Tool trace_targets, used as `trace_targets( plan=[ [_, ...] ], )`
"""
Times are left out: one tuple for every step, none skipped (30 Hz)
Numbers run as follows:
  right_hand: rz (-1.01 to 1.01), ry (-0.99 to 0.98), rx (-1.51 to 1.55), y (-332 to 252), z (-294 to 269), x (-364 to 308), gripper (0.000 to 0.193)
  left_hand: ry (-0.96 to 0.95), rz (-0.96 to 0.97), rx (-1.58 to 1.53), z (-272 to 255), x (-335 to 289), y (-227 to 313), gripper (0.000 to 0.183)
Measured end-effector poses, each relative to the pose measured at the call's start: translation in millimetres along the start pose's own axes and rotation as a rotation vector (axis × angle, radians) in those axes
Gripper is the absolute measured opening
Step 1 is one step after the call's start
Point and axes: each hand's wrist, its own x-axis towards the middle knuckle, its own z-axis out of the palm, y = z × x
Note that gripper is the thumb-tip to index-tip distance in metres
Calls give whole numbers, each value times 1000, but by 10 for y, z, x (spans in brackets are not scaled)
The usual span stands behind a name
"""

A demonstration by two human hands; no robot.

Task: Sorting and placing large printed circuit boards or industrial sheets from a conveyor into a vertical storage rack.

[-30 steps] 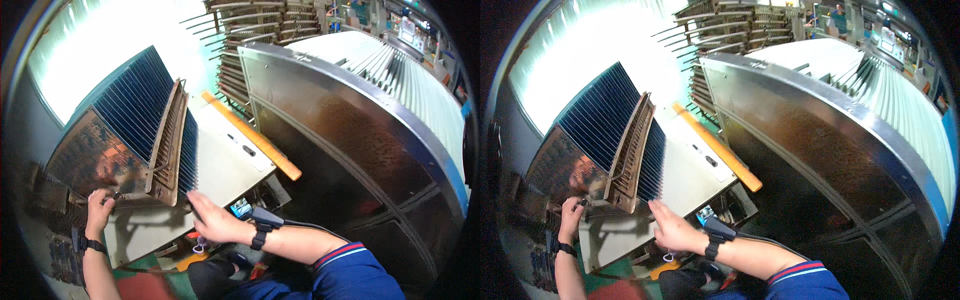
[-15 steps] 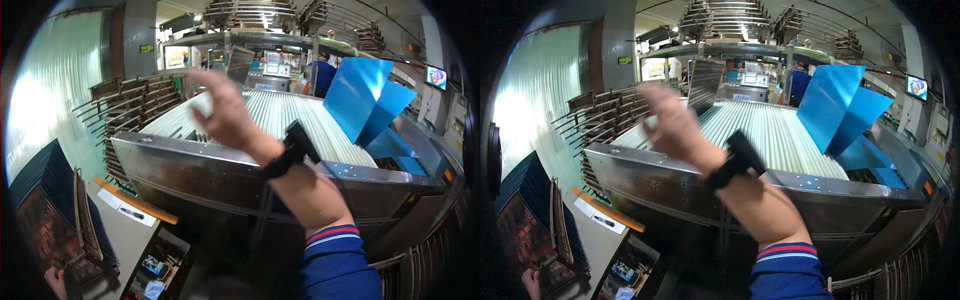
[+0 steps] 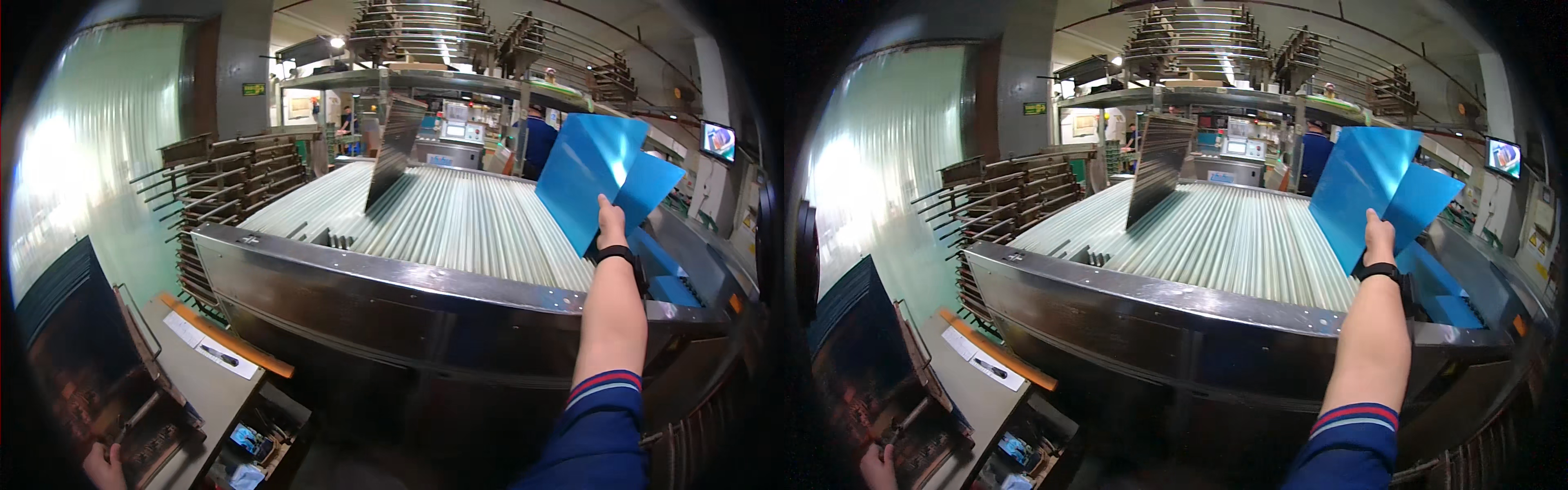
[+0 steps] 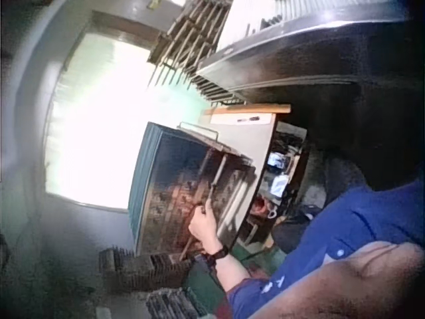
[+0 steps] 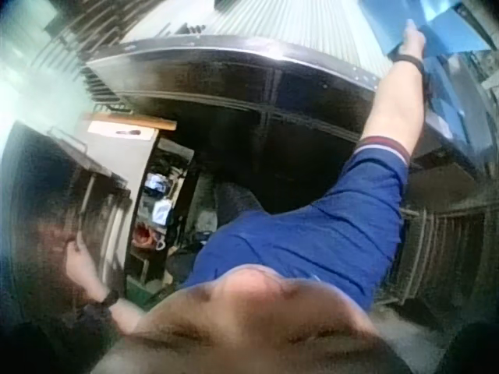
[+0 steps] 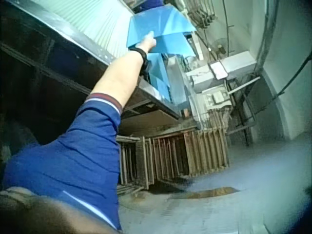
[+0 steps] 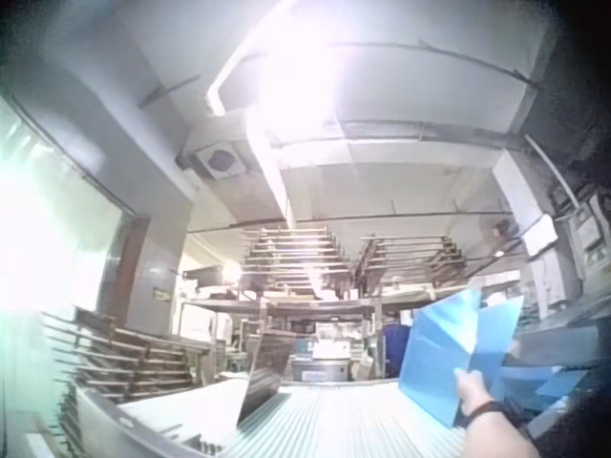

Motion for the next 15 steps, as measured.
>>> trace_targets(
  plan=[
    [-47,-29,6,34,40,25,54,-5,-10,50,-20,-8,29,58],
    [-124,95,-104,21,92,25,50,-2,-16,53,-39,-20,41,58],
    [-212,221,-219,-35,122,5,48,-9,-2,27,-45,-31,45,56],
    [-206,217,-208,-130,130,-29,48,-18,11,0,-46,-33,33,54],
    [-256,233,-247,-240,125,-92,46,-19,1,0,-37,-41,7,54],
    [-328,257,-281,-366,87,-174,44,25,43,-44,-20,-38,-31,52],
    [-351,244,-196,-483,70,-279,39,69,83,-89,10,-37,-74,51],
    [-356,235,-191,-597,49,-396,39,66,72,-89,52,-30,-123,51],
    [-467,215,-34,-708,35,-510,37,71,97,-100,94,-8,-178,50],
    [-594,184,131,-816,23,-617,35,75,118,-112,146,8,-234,48],
    [-560,99,284,-922,-21,-707,32,89,150,-159,205,25,-291,43],
    [-546,42,472,-1010,-56,-797,33,86,125,-155,252,46,-352,43],
    [-566,-25,656,-1098,-76,-886,35,172,144,-354,292,88,-409,33],
    [-505,-103,798,-1181,-123,-967,40,212,93,-522,326,87,-459,30],
    [-643,-43,638,-1259,-129,-1069,43,265,212,-656,289,105,-552,32]
  ],
)
